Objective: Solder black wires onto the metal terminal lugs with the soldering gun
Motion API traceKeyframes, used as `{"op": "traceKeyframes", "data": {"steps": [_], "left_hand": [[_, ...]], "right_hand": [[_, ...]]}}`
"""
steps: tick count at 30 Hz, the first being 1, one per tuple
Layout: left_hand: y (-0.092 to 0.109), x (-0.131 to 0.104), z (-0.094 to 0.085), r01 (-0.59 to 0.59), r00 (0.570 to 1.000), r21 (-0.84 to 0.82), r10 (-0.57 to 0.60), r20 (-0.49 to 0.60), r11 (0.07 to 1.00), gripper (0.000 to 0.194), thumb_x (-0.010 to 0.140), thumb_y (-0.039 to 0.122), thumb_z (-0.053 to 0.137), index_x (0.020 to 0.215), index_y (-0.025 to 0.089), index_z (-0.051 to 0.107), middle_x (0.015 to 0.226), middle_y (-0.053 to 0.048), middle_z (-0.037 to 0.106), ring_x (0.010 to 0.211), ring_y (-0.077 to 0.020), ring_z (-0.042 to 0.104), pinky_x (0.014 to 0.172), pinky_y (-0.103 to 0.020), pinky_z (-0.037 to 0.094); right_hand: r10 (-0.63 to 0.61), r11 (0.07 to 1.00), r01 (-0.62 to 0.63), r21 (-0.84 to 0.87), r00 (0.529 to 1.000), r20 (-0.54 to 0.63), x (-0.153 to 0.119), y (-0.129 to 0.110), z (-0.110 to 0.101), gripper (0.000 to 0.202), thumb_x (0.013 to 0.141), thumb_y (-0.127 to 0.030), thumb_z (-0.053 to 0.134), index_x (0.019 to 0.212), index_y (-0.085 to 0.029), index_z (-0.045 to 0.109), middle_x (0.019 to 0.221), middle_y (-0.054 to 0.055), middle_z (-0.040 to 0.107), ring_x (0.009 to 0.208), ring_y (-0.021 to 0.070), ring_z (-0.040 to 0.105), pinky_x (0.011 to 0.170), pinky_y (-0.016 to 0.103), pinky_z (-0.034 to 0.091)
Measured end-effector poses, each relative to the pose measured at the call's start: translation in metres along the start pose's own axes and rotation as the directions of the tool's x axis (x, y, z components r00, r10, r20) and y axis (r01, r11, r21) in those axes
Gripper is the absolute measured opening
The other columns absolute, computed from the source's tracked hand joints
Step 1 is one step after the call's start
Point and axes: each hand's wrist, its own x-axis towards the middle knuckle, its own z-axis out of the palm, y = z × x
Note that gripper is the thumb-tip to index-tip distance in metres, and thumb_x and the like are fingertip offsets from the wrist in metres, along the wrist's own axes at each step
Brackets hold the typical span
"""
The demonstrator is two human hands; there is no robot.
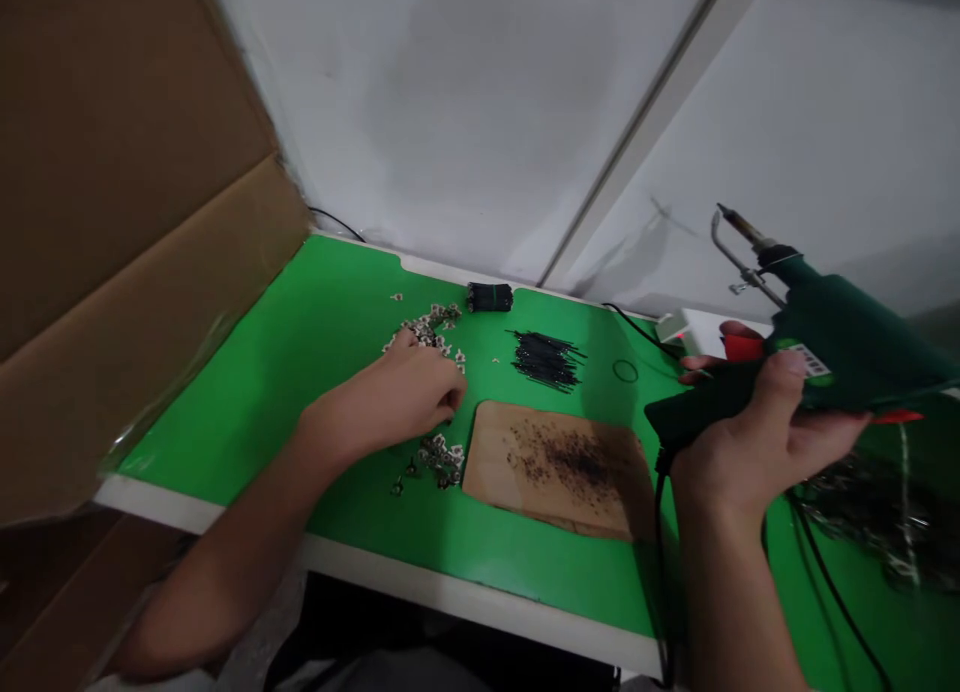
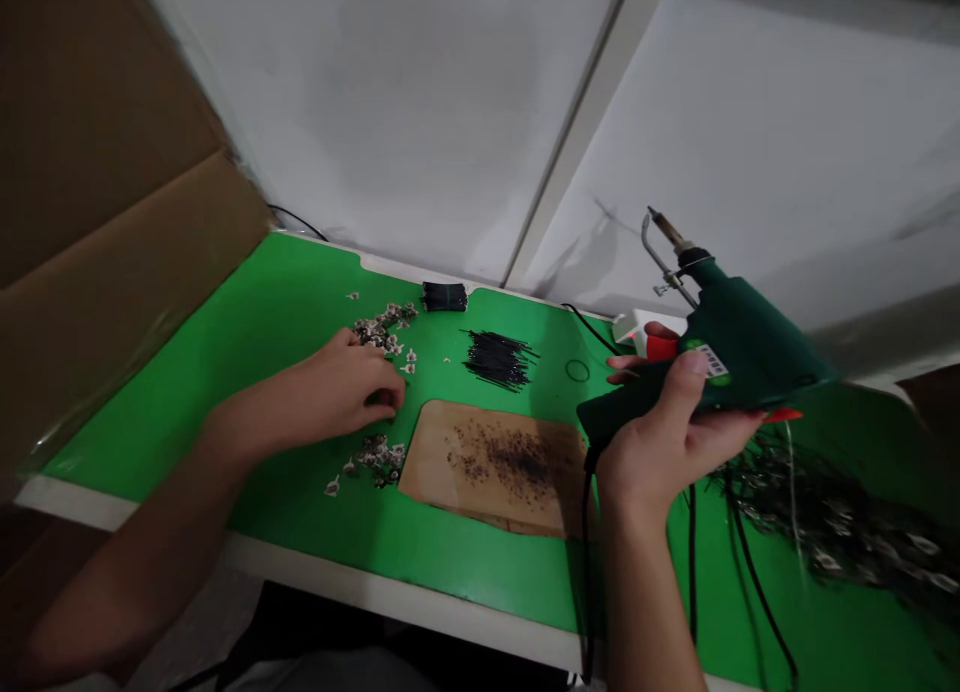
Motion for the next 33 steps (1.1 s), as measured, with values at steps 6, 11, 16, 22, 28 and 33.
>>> {"op": "traceKeyframes", "data": {"steps": [6,11,16,22,28,33], "left_hand": [[-0.009,0.005,0.008,-0.048,0.996,-0.001,0.048,-0.072,0.999,0.026,0.083,0.005,0.057,0.074,0.023,0.074,0.075,0.001,0.074,0.076,-0.018,0.066,0.095,-0.037,0.037],[-0.014,0.009,0.006,-0.077,0.991,-0.035,0.073,-0.108,0.996,0.023,0.087,0.008,0.057,0.082,0.022,0.075,0.084,0.0,0.076,0.087,-0.0197,0.067,0.096,-0.038,0.037],[0.016,0.017,0.012,-0.194,0.94,-0.275,0.099,-0.325,0.941,0.012,0.093,0.019,0.065,0.09,0.023,0.077,0.093,0.001,0.078,0.091,-0.0181,0.068,0.096,-0.036,0.039],[0.07,0.025,0.052,-0.265,0.941,-0.459,0.125,-0.313,0.848,0.004,0.092,0.024,0.072,0.089,0.025,0.076,0.088,0.004,0.078,0.085,-0.0152,0.065,0.089,-0.035,0.036],[0.073,0.03,0.073,-0.254,0.907,-0.052,0.219,-0.36,0.966,0.02,0.102,0.029,0.056,0.092,0.021,0.071,0.092,-0.002,0.076,0.094,-0.0221,0.056,0.085,-0.041,0.027],[0.07,0.029,0.072,-0.247,0.88,0.006,0.228,-0.416,0.969,0.02,0.103,0.028,0.053,0.092,0.02,0.069,0.091,-0.003,0.073,0.094,-0.0227,0.055,0.083,-0.042,0.026]], "right_hand": [[0.08,0.997,-0.08,0.012,0.996,-0.03,-0.002,-0.003,0.001,0.043,0.071,-0.041,0.079,0.098,-0.023,0.05,0.088,-0.003,0.065,0.066,0.0116,0.064,0.051,0.025,0.051],[0.125,0.991,-0.126,-0.05,0.992,-0.026,-0.001,-0.003,-0.002,0.045,0.074,-0.044,0.074,0.102,-0.023,0.046,0.085,0.0,0.07,0.055,0.0111,0.061,0.048,0.024,0.048],[0.16,0.985,-0.163,-0.049,0.986,-0.056,-0.002,-0.007,0.001,0.044,0.075,-0.041,0.07,0.105,-0.021,0.046,0.09,0.002,0.073,0.054,0.0111,0.062,0.049,0.023,0.046],[0.153,0.987,-0.155,-0.036,0.987,-0.056,-0.002,-0.007,0.0,0.038,0.08,-0.039,0.067,0.105,-0.02,0.046,0.093,0.005,0.073,0.056,0.0107,0.062,0.052,0.023,0.046],[0.17,0.983,-0.175,-0.058,0.983,-0.072,0.002,-0.006,-0.006,0.036,0.082,-0.041,0.065,0.104,-0.02,0.046,0.091,0.002,0.073,0.057,0.0111,0.064,0.051,0.023,0.046],[0.174,0.984,-0.176,-0.034,0.983,-0.055,0.0,-0.009,-0.005,0.035,0.082,-0.039,0.065,0.105,-0.019,0.048,0.091,0.003,0.074,0.057,0.0097,0.064,0.052,0.022,0.046]]}}
